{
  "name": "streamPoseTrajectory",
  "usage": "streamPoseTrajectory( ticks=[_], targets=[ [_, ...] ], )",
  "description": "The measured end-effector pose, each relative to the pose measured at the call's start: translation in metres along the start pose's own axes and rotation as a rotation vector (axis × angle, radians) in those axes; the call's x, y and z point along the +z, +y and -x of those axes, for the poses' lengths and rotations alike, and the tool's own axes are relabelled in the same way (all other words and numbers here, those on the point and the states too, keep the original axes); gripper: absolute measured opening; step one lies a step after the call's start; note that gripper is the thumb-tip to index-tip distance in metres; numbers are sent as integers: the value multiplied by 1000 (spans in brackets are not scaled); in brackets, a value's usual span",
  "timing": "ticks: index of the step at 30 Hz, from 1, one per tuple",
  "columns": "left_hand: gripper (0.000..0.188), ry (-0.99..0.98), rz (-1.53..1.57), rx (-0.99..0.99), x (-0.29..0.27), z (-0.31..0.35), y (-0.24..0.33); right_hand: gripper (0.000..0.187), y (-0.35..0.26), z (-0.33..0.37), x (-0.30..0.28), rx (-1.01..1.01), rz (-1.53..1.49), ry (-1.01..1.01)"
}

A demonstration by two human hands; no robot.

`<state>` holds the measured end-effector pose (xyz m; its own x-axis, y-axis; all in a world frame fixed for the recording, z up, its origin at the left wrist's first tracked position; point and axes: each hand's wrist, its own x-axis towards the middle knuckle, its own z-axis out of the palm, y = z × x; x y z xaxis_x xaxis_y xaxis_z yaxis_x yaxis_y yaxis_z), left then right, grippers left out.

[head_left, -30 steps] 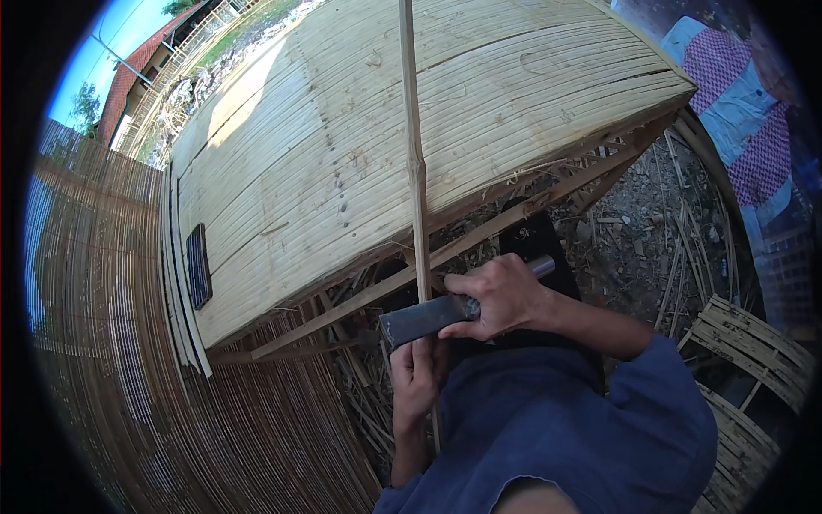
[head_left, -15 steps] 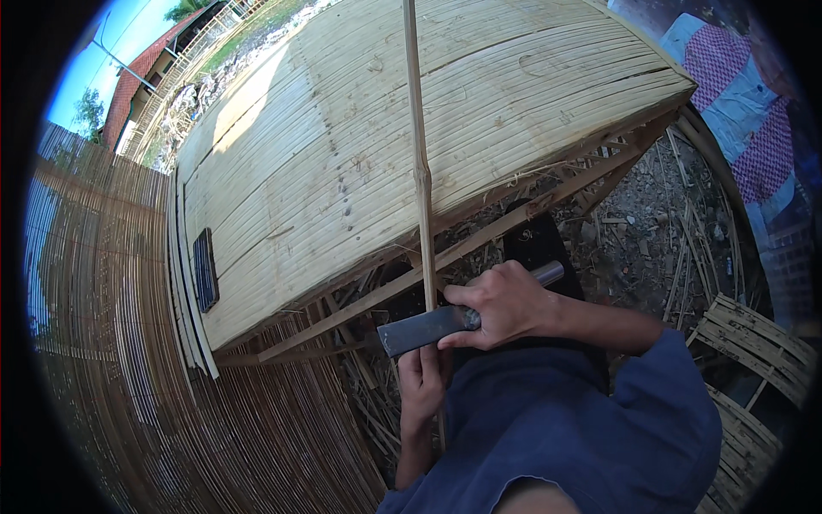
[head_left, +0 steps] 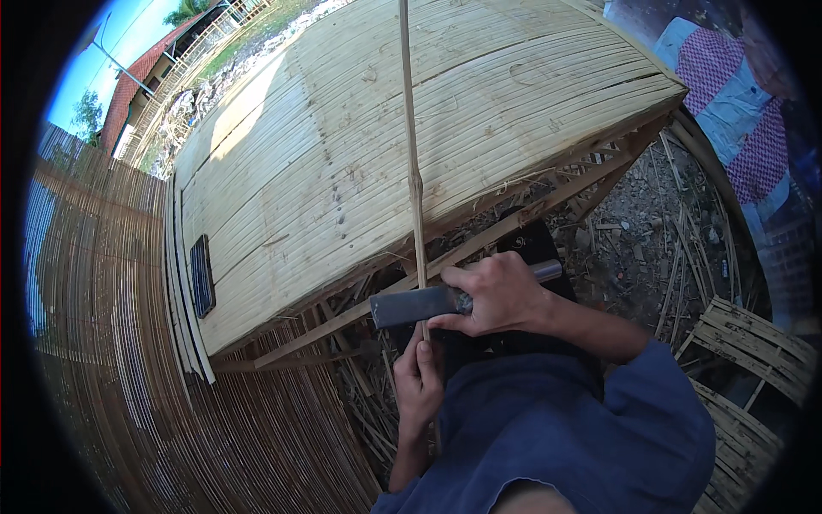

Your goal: The person shapes a bamboo pole using a large knife, repeatedly shaving off thin layers and smoothing the edges while holding it against a wooden workbench.

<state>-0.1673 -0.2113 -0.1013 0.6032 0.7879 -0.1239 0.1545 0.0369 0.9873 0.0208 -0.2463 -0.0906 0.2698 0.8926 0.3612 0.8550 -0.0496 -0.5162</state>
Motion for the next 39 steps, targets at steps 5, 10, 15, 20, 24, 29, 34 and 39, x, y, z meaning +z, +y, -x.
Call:
streamPoseTrajectory(
  ticks=[5, 10, 15, 20, 24, 29, 34, 39],
  targets=[
    [30, 38, -65, 52, -2, -1, -1, 63, 0, -4, -2, -155, -6, -123],
    [30, 75, -61, 176, -5, -3, -19, 63, -13, 15, 5, -158, -6, -202],
    [30, -39, 102, -30, -8, 3, -1, 62, 14, -15, -11, 111, -31, -3],
    [31, -42, 50, 14, -9, -1, -7, 61, -4, 2, -2, -185, 15, -247],
    [31, -1, -18, 39, -12, -5, -5, 64, -2, -1, -3, -134, -13, -215],
    [22, 80, -352, 285, -7, -11, -5, 65, 2, 1, -2, -149, 43, -174],
    [33, 134, -456, 400, 1, -10, -8, 66, 9, -15, -18, -83, 51, -145],
    [16, 150, -549, 394, -5, -13, -10, 62, 12, -10, -8, -144, 52, -234]
  ],
)
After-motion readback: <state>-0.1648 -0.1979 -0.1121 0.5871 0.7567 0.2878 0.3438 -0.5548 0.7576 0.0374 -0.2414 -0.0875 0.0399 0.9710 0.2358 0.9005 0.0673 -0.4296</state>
